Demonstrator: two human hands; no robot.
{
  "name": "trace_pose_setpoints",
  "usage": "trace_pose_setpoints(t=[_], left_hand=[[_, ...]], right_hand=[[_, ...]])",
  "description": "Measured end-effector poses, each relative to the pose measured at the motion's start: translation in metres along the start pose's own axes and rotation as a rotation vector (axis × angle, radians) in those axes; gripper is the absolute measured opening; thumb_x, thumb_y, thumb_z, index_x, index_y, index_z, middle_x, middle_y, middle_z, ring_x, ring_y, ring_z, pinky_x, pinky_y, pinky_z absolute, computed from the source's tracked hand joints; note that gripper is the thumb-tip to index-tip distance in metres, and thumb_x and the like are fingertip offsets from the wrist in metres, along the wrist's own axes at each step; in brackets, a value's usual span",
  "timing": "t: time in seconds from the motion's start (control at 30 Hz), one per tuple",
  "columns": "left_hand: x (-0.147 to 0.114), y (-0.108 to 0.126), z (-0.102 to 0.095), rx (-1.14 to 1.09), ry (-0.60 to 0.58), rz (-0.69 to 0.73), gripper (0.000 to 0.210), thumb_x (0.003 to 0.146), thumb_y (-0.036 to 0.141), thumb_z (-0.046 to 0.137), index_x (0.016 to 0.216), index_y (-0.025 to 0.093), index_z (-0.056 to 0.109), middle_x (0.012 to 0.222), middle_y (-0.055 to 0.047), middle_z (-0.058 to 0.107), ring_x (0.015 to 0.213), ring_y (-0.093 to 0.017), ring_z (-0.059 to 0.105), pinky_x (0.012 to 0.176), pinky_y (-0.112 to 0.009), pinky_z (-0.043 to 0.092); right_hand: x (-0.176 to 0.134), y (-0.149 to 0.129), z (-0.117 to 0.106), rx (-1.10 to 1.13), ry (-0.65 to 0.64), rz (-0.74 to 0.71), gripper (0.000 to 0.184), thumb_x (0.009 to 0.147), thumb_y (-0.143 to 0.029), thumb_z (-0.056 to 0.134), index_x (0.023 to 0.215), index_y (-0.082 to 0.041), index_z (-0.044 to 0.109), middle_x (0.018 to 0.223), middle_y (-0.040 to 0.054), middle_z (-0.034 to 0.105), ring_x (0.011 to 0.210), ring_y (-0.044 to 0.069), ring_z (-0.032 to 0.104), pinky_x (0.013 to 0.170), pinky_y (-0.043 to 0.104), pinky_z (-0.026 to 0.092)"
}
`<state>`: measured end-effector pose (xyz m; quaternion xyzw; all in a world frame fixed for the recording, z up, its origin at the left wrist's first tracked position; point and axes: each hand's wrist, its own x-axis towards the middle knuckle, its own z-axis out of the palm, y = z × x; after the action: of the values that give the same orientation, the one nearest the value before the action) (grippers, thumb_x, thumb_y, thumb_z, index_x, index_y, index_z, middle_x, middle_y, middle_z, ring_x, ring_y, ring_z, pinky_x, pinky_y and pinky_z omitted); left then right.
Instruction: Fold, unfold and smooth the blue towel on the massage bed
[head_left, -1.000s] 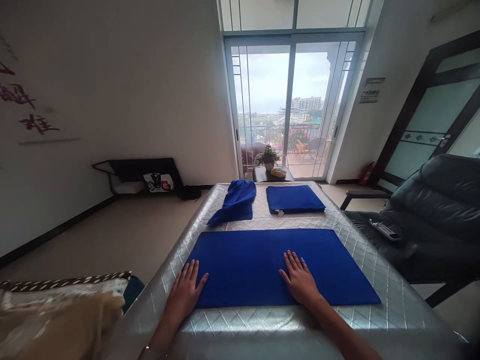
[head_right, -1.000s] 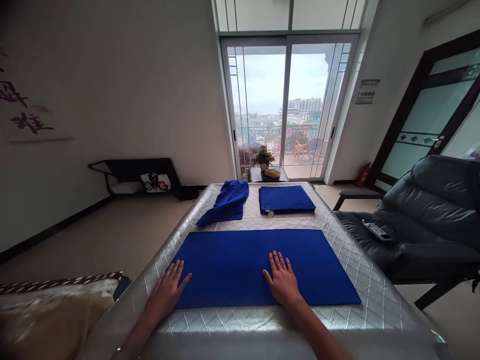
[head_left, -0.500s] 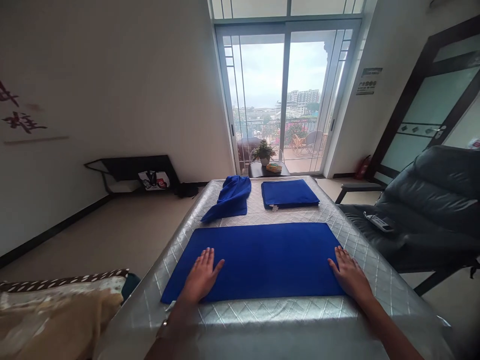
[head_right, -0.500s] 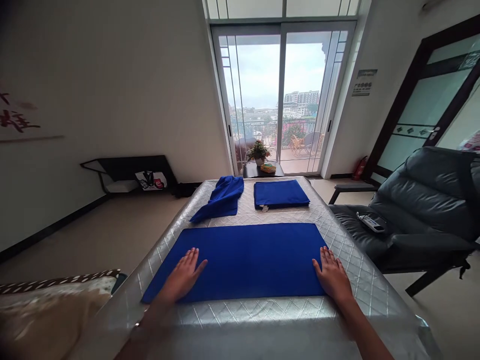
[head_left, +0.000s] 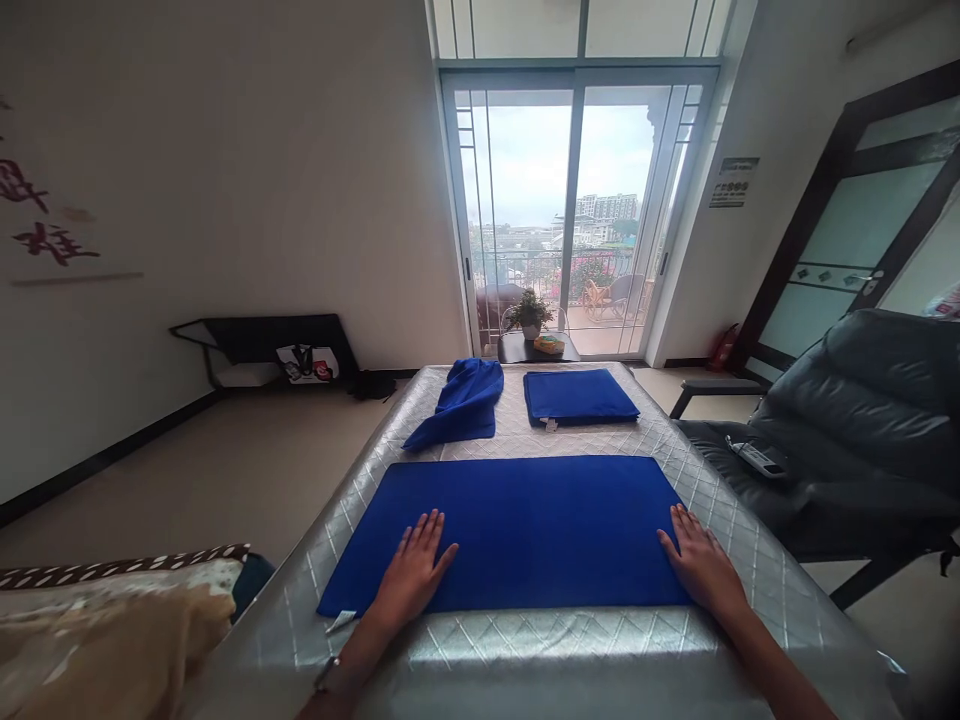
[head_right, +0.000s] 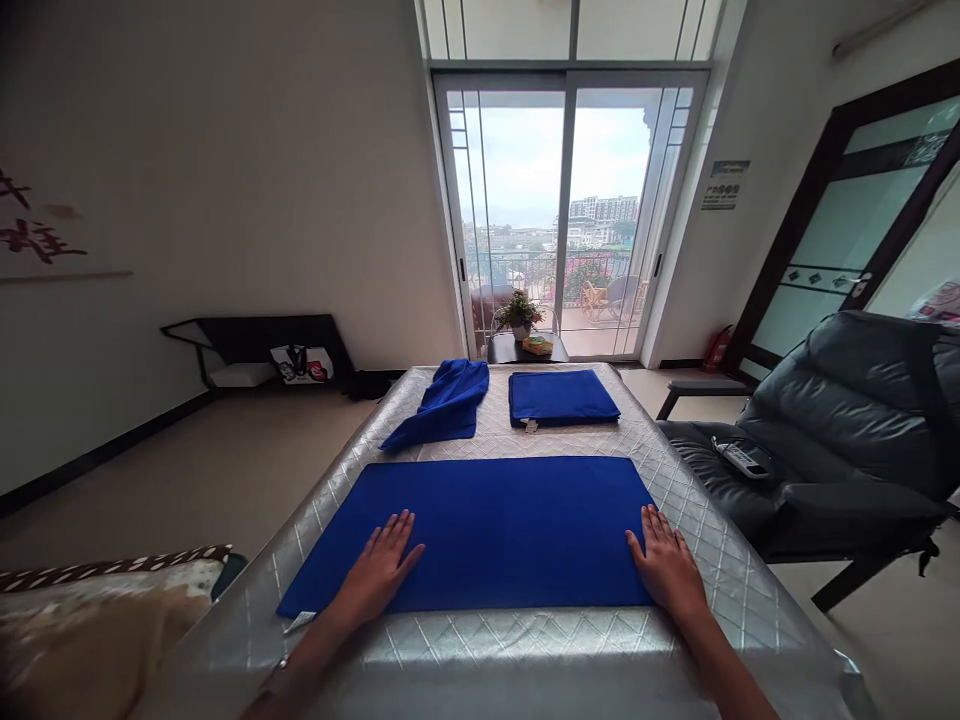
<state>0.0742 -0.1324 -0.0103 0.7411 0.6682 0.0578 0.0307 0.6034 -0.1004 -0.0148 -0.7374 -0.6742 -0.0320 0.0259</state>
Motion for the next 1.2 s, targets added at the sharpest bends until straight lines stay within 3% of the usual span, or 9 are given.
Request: trace_pose_setpoints(t=[0.1,0.2,0.3,0.43,0.6,0.77,0.93,1.1,1.2], left_hand=[[-0.025,-0.069,0.006,0.106,0.097,-0.099,0.073,0.101,0.059,0.015,0.153,0.016,0.043,0.163,-0.015,0.036,0.152,-0.034,0.029,0.120,-0.059,0.027],[-0.041,-0.104,0.012,0.144,0.170,-0.087,0.069,0.101,0.057,0.016,0.148,0.020,0.051,0.157,-0.014,0.046,0.149,-0.035,0.034,0.116,-0.061,0.032],[-0.045,-0.106,0.016,0.134,0.222,-0.105,0.072,0.099,0.060,0.021,0.153,0.019,0.044,0.157,-0.014,0.046,0.148,-0.034,0.035,0.116,-0.057,0.034],[-0.044,-0.099,0.018,0.137,0.274,-0.098,0.071,0.098,0.059,0.023,0.152,0.018,0.044,0.157,-0.014,0.046,0.148,-0.032,0.036,0.116,-0.054,0.035],[-0.044,-0.104,0.022,0.159,0.271,-0.094,0.064,0.098,0.055,0.027,0.146,0.022,0.054,0.155,-0.011,0.050,0.147,-0.033,0.038,0.115,-0.055,0.036],[-0.044,-0.108,0.027,0.196,0.251,-0.067,0.058,0.098,0.048,0.029,0.139,0.023,0.062,0.155,-0.009,0.050,0.148,-0.034,0.036,0.117,-0.055,0.034],[-0.042,-0.102,0.027,0.148,0.237,-0.106,0.062,0.097,0.052,0.030,0.145,0.022,0.056,0.155,-0.010,0.050,0.148,-0.031,0.038,0.117,-0.052,0.036],[-0.037,-0.114,0.016,0.084,0.145,-0.205,0.073,0.093,0.065,0.033,0.152,0.023,0.046,0.153,-0.009,0.053,0.145,-0.031,0.042,0.115,-0.051,0.040],[-0.017,-0.120,0.000,0.091,0.053,-0.303,0.079,0.092,0.068,0.033,0.148,0.016,0.051,0.149,-0.015,0.056,0.140,-0.033,0.049,0.110,-0.048,0.045]], right_hand=[[0.001,0.002,0.001,-0.026,-0.003,-0.011,0.076,0.097,-0.048,0.021,0.159,-0.005,0.030,0.167,0.0115,0.025,0.154,0.023,0.021,0.124,0.042,0.019],[0.004,0.001,-0.006,-0.052,-0.044,0.023,0.072,0.097,-0.045,0.023,0.157,-0.007,0.034,0.165,0.0117,0.028,0.153,0.024,0.024,0.124,0.045,0.021],[0.006,-0.022,-0.023,-0.075,-0.012,0.068,0.067,0.096,-0.033,0.028,0.153,-0.002,0.041,0.161,0.0173,0.035,0.151,0.028,0.030,0.123,0.050,0.022],[0.003,-0.104,-0.049,0.014,0.084,-0.126,0.062,0.097,-0.025,0.026,0.152,-0.001,0.043,0.159,0.0188,0.038,0.150,0.028,0.032,0.123,0.046,0.022],[0.009,-0.228,-0.063,0.255,-0.060,-0.383,0.064,0.104,-0.040,0.020,0.157,-0.009,0.035,0.164,0.0116,0.030,0.153,0.021,0.022,0.125,0.040,0.015],[0.038,-0.278,-0.053,0.315,-0.162,-0.429,0.071,0.104,-0.049,0.014,0.160,-0.007,0.025,0.167,0.0107,0.020,0.155,0.020,0.012,0.126,0.041,0.009],[0.070,-0.238,-0.035,0.245,-0.156,-0.361,0.074,0.103,-0.053,0.014,0.161,-0.008,0.022,0.168,0.0089,0.019,0.156,0.020,0.011,0.126,0.041,0.007],[0.102,-0.120,-0.021,0.097,-0.136,-0.106,0.071,0.102,-0.046,0.019,0.161,-0.006,0.022,0.168,0.0093,0.020,0.155,0.022,0.014,0.126,0.042,0.010],[0.114,-0.060,-0.012,0.027,-0.096,0.046,0.071,0.102,-0.044,0.019,0.160,-0.003,0.023,0.168,0.0115,0.021,0.155,0.023,0.016,0.125,0.041,0.012]])
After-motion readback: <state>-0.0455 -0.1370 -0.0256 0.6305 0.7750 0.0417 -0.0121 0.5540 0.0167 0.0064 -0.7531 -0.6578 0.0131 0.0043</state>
